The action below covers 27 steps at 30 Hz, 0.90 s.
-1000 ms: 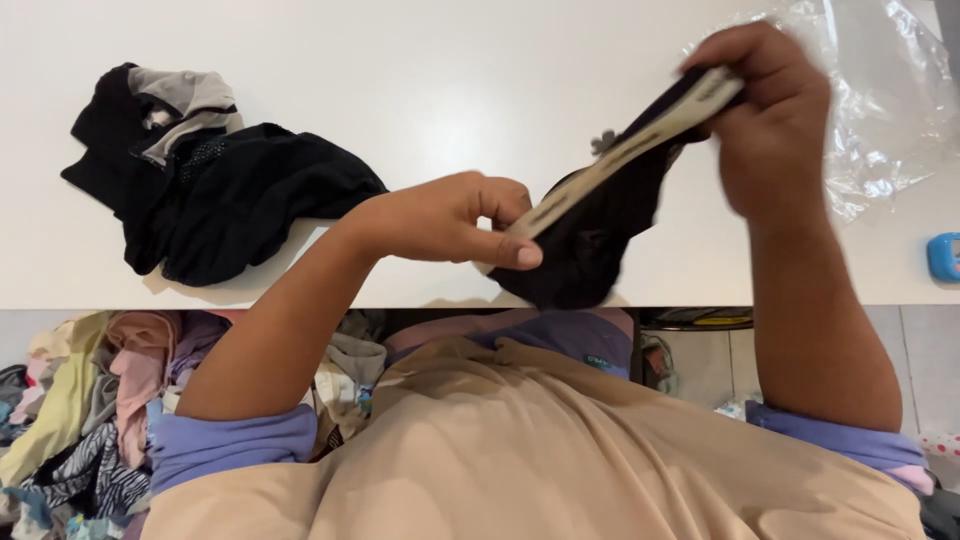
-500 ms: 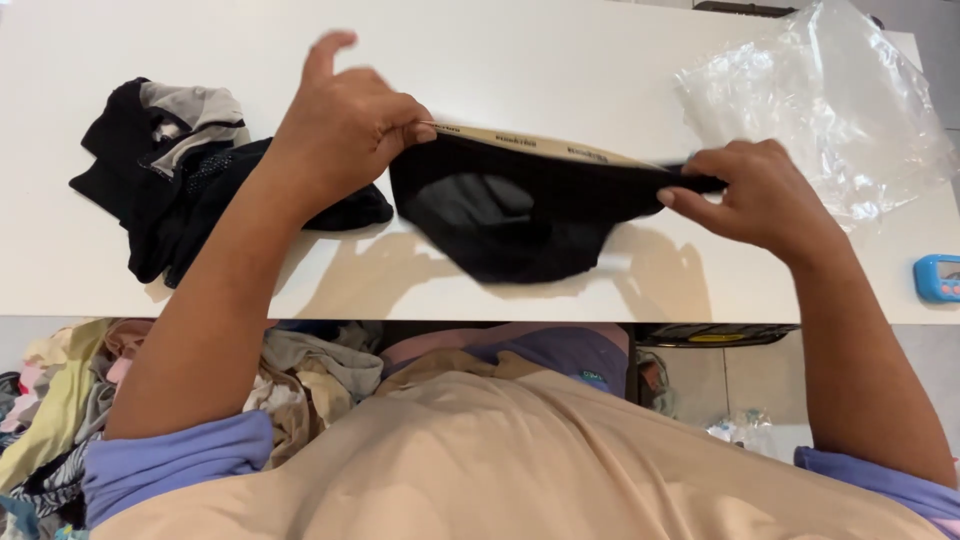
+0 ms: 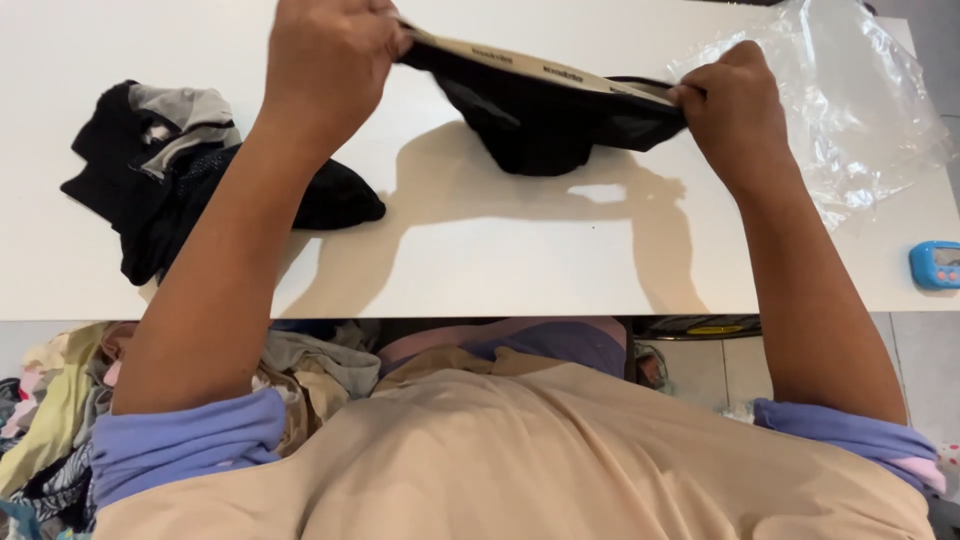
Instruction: Folding clothing items and packing them into individual plastic bags on a low table.
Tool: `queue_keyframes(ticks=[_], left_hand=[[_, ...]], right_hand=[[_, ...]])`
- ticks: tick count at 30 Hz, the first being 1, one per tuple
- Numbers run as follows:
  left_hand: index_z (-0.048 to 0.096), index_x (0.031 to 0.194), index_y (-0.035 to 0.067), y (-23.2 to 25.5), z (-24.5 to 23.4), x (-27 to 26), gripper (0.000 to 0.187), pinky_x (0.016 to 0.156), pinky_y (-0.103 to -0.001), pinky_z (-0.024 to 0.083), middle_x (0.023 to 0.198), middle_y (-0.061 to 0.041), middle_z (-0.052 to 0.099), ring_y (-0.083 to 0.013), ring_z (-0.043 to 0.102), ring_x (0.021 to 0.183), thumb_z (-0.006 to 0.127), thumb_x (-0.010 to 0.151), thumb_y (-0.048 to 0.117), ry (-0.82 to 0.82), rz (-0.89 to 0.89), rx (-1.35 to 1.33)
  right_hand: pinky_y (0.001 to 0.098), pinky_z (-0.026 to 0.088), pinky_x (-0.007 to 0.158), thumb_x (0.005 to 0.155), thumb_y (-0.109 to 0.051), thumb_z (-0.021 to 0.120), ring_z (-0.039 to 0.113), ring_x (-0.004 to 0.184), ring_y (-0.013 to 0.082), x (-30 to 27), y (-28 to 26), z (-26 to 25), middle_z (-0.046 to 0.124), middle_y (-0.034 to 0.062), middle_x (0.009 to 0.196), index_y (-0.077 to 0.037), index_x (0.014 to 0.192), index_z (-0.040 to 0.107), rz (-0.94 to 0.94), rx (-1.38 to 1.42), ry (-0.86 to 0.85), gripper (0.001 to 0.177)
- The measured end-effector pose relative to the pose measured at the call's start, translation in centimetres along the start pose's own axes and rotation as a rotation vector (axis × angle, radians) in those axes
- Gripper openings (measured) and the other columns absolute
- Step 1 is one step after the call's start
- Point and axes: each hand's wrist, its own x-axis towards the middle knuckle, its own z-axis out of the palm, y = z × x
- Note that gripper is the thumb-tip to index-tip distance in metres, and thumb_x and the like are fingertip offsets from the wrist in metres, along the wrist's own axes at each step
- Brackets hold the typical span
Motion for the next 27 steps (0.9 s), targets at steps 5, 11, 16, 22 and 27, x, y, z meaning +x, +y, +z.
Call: queue_keyframes(ticks=[5, 11, 16, 22, 27], left_hand=[[0.081, 0.087, 0.013, -2.5, -1.3, -1.2, 0.008, 0.047, -0.029, 0.036, 0.062, 0.002, 0.062, -0.0158, 0.04, 0.044, 0.081, 0.095, 0.015, 0.147, -0.194, 0.3], [0.076, 0.088, 0.013, -4.2, 4.0, -2.0, 0.004, 0.053, -0.035, 0.041, 0.071, -0.004, 0.062, -0.0223, 0.047, 0.053, 0.075, 0.09, 0.015, -0.042, -0.209, 0.005], [0.071, 0.089, 0.012, 3.0, 13.3, 4.0, 0.005, 0.058, -0.039, 0.046, 0.079, -0.009, 0.062, -0.0281, 0.054, 0.062, 0.07, 0.086, 0.015, -0.215, -0.205, -0.268], [0.072, 0.093, 0.011, 9.8, 17.9, 4.3, 0.012, 0.067, -0.038, 0.052, 0.09, -0.01, 0.068, -0.0268, 0.063, 0.07, 0.067, 0.084, 0.016, -0.667, -0.251, -0.611], [0.074, 0.08, 0.005, 8.4, 17.5, 3.0, 0.024, 0.071, -0.035, 0.052, 0.076, -0.008, 0.07, -0.022, 0.062, 0.063, 0.062, 0.088, 0.024, -0.845, -0.433, -0.608]], right_hand=[[0.0297, 0.042, 0.064, 0.092, -0.018, 0.078, 0.05, 0.076, 0.0181, -1.3, -2.1, -0.6, 0.058, 0.0088, 0.086, -0.004, 0.087, 0.077, -0.064, 0.211, -0.353, 0.015], [0.0416, 0.065, 0.066, 0.094, -0.002, 0.061, 0.069, 0.078, 0.0236, -9.0, -11.3, 2.5, 0.057, 0.0155, 0.113, 0.009, 0.093, 0.062, 0.374, 1.466, -0.537, 0.011], [0.0485, 0.065, 0.056, 0.093, -0.001, 0.061, 0.067, 0.081, 0.028, -14.2, -12.8, 5.0, 0.062, 0.0155, 0.096, 0.008, 0.1, 0.058, 0.824, 1.872, -0.472, 0.012], [0.0368, 0.059, 0.077, 0.09, 0.0, 0.055, 0.06, 0.108, 0.0297, -18.8, -11.0, 1.5, 0.051, 0.0222, 0.134, 0.007, 0.136, 0.045, 0.887, 1.819, -0.322, 0.048], [0.0326, 0.06, 0.091, 0.091, 0.004, 0.056, 0.057, 0.114, 0.0203, -17.8, -8.7, 0.2, 0.052, 0.012, 0.127, 0.001, 0.117, 0.056, 0.525, 1.275, -0.218, 0.026]])
